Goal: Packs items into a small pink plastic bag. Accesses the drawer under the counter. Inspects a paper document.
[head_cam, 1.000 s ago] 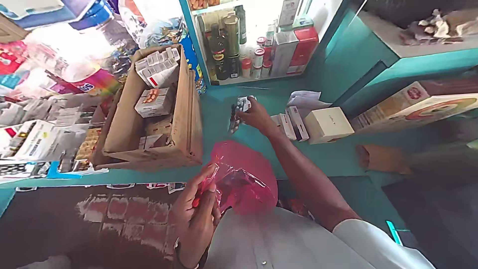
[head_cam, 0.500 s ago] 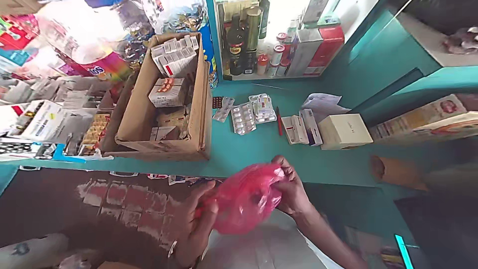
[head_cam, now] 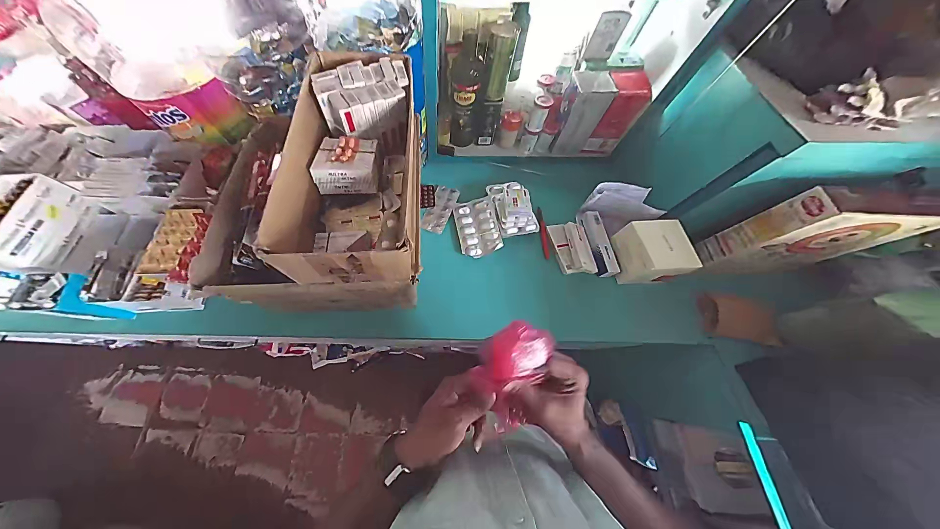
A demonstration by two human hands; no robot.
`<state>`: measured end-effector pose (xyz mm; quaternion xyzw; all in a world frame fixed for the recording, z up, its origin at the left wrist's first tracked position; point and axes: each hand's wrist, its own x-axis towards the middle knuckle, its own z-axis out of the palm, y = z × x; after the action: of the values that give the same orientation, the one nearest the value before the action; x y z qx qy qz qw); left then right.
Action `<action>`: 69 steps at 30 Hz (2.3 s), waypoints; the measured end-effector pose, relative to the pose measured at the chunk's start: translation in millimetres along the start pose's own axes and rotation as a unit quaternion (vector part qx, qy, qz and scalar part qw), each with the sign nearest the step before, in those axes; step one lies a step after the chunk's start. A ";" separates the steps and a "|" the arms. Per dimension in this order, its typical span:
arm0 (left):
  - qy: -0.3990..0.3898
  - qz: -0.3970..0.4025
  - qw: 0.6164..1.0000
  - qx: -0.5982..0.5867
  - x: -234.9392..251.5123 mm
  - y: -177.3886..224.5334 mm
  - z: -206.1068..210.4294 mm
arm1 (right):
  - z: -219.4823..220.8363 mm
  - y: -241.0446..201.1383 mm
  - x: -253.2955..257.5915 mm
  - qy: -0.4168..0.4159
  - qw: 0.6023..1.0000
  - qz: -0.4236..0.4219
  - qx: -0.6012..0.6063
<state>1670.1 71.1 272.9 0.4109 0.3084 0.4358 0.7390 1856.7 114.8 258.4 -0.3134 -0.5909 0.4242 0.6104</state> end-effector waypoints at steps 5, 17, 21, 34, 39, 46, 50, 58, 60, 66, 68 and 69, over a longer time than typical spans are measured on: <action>0.067 0.073 0.943 0.316 -32.7 -59.7 -65.8 | -63.9 -34.3 -4.7 0.256 0.957 0.135 0.029; -0.011 -0.147 0.737 0.659 69.9 -140.4 -75.5 | -24.2 -73.9 -133.5 -0.070 0.931 0.309 0.181; 0.034 -0.143 0.746 0.649 53.7 -154.7 -62.0 | -87.1 -90.7 -173.7 -0.355 0.884 0.262 0.154; 0.120 0.001 0.742 0.660 -59.1 -220.1 -33.9 | -150.4 -68.3 -117.5 0.151 0.979 0.116 0.074; 0.144 -0.007 0.747 0.649 -65.8 -226.3 -26.6 | -164.6 -54.9 -94.5 0.144 0.963 0.130 -0.185; 0.134 -0.033 0.762 0.632 -62.6 -223.9 -28.8 | -153.9 32.1 -52.0 -0.113 0.782 0.203 -0.578; 0.149 -0.009 0.764 0.627 -62.8 -231.2 -31.5 | -136.5 44.8 -27.0 -0.200 0.714 0.314 -0.593; 0.101 -0.036 0.735 0.669 -57.5 -212.8 -36.8 | -127.1 3.0 -45.0 -0.251 0.780 0.312 -0.481; 0.122 0.021 0.717 0.686 -56.5 -218.6 -41.5 | -127.2 -28.8 -59.3 -0.155 0.858 0.242 -0.425; -0.001 -0.120 0.735 0.668 -14.8 -166.4 -49.6 | -124.3 -47.6 -52.8 -0.089 0.940 0.084 -0.319; 0.032 -0.118 0.742 0.660 5.9 -166.1 -56.9 | -123.4 -48.4 -35.3 -0.101 0.932 0.069 -0.341; 0.046 -0.126 0.736 0.664 16.6 -164.9 -60.6 | -121.2 -48.2 -22.3 -0.104 0.928 0.072 -0.351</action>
<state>1692.3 59.9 98.2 0.7339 0.6020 0.0413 0.3119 1984.8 88.0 278.1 -0.5032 -0.7384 0.2625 0.3643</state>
